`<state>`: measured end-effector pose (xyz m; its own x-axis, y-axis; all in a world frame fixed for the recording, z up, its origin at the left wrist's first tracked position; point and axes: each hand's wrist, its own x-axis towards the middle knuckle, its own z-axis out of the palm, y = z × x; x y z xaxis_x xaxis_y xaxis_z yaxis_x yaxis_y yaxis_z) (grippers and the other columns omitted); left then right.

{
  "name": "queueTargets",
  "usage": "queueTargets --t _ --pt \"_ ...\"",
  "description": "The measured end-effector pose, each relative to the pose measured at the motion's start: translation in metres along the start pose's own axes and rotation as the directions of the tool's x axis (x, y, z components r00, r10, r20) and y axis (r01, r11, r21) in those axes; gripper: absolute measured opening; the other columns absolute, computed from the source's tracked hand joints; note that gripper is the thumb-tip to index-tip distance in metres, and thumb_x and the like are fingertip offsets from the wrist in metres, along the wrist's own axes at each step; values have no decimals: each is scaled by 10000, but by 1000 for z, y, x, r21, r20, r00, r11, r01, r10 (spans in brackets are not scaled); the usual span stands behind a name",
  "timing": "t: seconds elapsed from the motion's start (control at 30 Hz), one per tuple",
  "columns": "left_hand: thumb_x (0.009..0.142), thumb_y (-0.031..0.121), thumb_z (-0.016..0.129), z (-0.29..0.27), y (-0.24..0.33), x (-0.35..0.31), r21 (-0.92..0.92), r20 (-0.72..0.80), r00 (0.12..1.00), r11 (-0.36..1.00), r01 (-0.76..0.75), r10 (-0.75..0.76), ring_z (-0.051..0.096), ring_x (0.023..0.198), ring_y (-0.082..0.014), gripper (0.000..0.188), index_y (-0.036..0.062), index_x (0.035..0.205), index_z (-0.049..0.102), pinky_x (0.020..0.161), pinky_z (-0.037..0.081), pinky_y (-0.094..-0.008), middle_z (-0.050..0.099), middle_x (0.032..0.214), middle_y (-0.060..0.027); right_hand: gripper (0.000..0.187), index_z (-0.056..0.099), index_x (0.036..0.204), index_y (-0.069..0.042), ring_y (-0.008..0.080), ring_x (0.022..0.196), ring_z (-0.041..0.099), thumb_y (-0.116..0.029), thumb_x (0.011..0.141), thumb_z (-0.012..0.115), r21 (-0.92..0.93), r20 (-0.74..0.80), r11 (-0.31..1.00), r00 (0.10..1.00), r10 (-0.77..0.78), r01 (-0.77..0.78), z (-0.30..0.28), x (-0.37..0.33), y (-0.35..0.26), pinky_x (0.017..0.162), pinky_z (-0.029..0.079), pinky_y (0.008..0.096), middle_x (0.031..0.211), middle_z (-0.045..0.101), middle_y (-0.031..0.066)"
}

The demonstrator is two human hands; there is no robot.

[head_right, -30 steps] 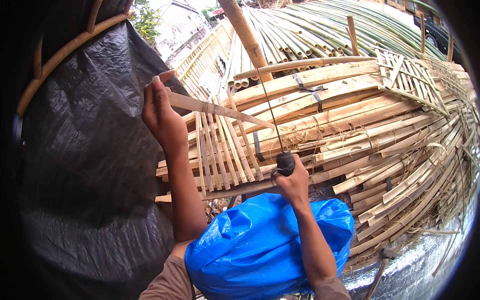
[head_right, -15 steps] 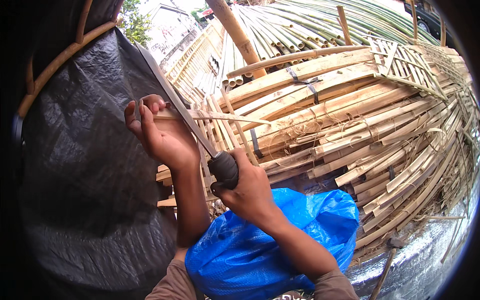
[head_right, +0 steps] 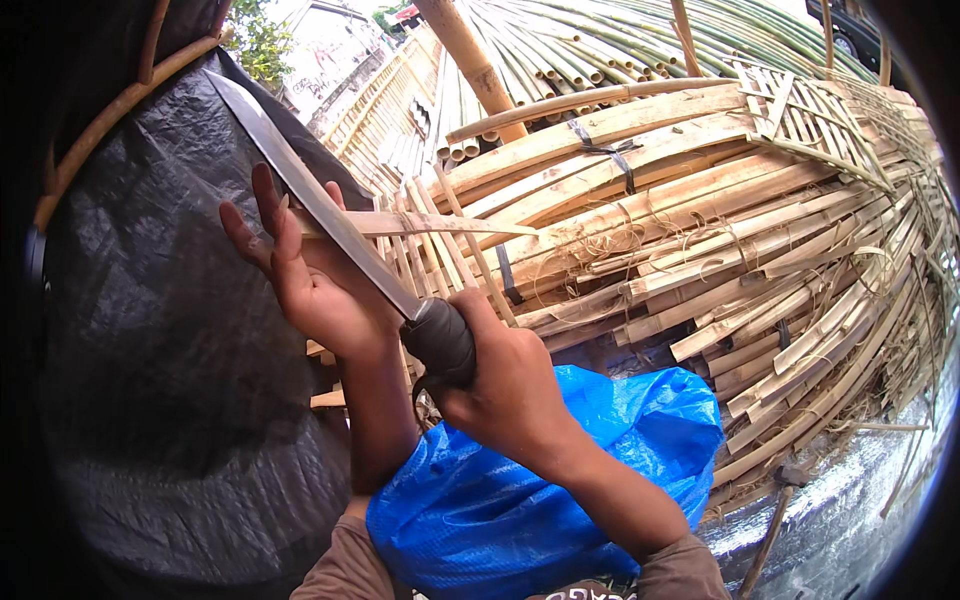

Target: The person weaves thin bamboo strips through a pre-existing wooden framework using a blade to trim and position them.

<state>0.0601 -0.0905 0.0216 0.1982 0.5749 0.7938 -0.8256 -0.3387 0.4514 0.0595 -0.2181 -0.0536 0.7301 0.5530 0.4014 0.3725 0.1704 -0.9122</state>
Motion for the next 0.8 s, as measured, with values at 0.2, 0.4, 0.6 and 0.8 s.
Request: queueTargets --t 0.2,0.4,0.6,0.8 --pt "968 159 477 -2 -2 0 0 20 1000 1000 -1 1 236 1458 -298 765 222 1548 -17 1173 62 -581 238 1580 -128 356 536 997 -28 395 731 661 -94 703 725 -151 -46 967 979 199 -204 -6 12 44 645 508 444 771 652 200" --pt "990 108 424 -1 -5 -8 -85 136 990 996 -13 24 229 1459 -315 698 243 1555 36 1163 179 -546 207 1597 -140 378 560 1005 -39 229 720 670 -73 683 754 76 29 993 996 83 -85 -22 -3 -3 688 511 327 780 653 116" --pt "994 107 410 4 -4 -12 -51 118 993 999 -21 27 101 1501 -307 706 261 1560 18 1158 142 -585 117 1625 -138 364 536 1029 -24 428 767 659 -122 734 725 -38 1 987 988 155 -155 -21 5 31 642 499 451 769 652 223" --pt "993 110 411 2 -6 -13 -101 198 979 995 -26 46 100 1503 -306 711 265 1561 13 1164 116 -593 108 1629 -123 376 561 1019 -44 250 705 658 -58 688 739 71 33 988 990 138 -140 -30 1 1 680 507 346 795 648 134"
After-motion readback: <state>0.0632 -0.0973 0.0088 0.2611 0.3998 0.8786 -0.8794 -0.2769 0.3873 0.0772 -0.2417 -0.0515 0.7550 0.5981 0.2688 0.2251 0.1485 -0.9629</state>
